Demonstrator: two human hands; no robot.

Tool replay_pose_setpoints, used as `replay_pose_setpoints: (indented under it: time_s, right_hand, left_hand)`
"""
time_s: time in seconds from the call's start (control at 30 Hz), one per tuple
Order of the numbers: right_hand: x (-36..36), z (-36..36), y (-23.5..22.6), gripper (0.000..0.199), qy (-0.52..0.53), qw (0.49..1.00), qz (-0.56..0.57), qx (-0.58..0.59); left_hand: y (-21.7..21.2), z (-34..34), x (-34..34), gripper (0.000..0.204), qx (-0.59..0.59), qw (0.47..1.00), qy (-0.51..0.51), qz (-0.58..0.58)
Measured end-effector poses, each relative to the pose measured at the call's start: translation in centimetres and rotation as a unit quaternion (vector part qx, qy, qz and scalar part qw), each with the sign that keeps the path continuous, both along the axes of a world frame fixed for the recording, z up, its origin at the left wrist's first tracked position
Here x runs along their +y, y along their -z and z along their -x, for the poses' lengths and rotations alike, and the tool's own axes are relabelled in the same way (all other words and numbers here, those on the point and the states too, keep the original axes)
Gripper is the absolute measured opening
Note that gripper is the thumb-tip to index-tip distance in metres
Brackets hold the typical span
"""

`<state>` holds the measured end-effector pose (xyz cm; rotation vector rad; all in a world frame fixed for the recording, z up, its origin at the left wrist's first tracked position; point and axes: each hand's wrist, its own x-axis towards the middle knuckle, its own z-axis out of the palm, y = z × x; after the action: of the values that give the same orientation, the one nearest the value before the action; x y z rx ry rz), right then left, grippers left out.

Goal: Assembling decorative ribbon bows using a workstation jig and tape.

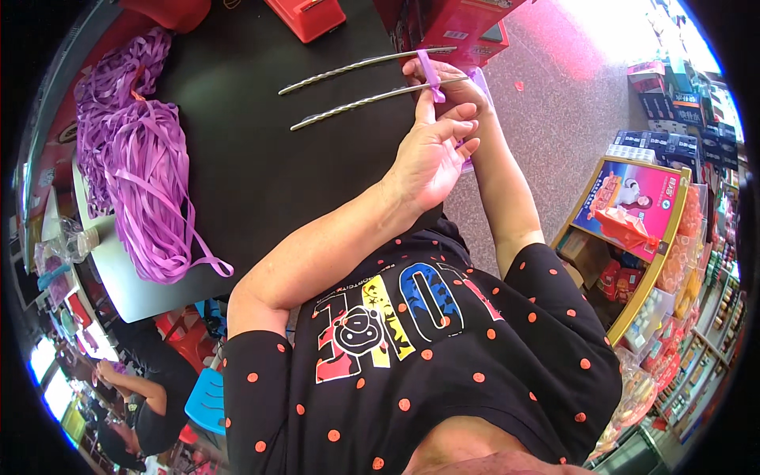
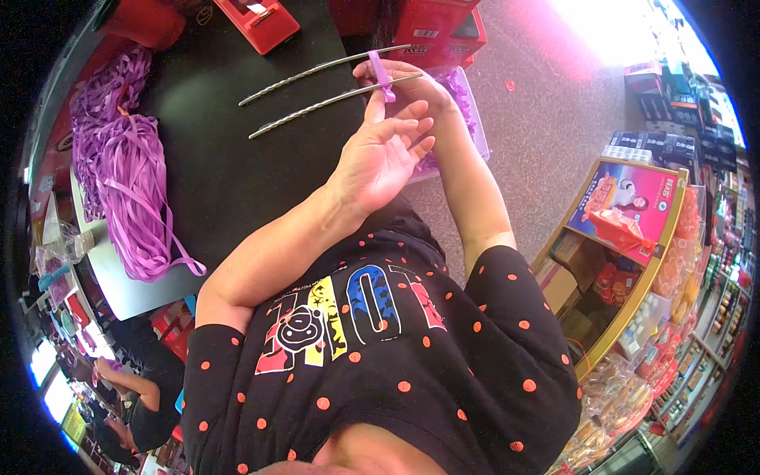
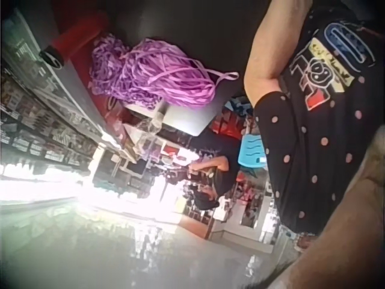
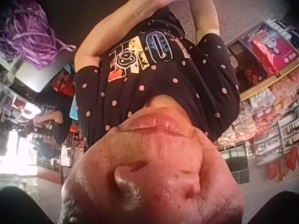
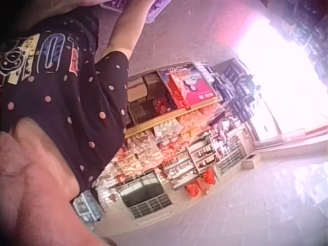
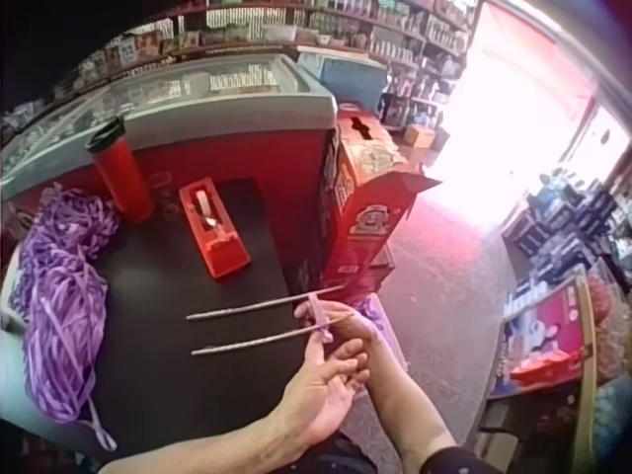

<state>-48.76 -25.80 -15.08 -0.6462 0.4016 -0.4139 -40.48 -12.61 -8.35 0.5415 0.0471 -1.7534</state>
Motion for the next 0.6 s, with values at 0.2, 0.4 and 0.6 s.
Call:
replay_pose_setpoints:
  time_s: [0.2, 0.4, 0.6]
  right_hand:
    - [-0.6, -0.3, 1.6, 0.032, -0.029, 0.997, -0.015, -0.070]
    - [-1.5, 0.4, 1.8, 0.025, -0.029, 0.997, -0.047, -0.047]
    - [-2.6, 1.8, -0.8, 0.017, -0.020, 0.998, 0.012, 0.063]
  left_hand:
    - [0.1, 0.1, 0.0, 0.075, 0.004, 1.000, -0.001, -0.008]
    - [-0.3, 0.0, 0.0, 0.073, -0.006, 1.000, 0.002, -0.011]
    - [0.0, 0.2, 0.0, 0.069, -0.027, 1.000, -0.008, -0.001]
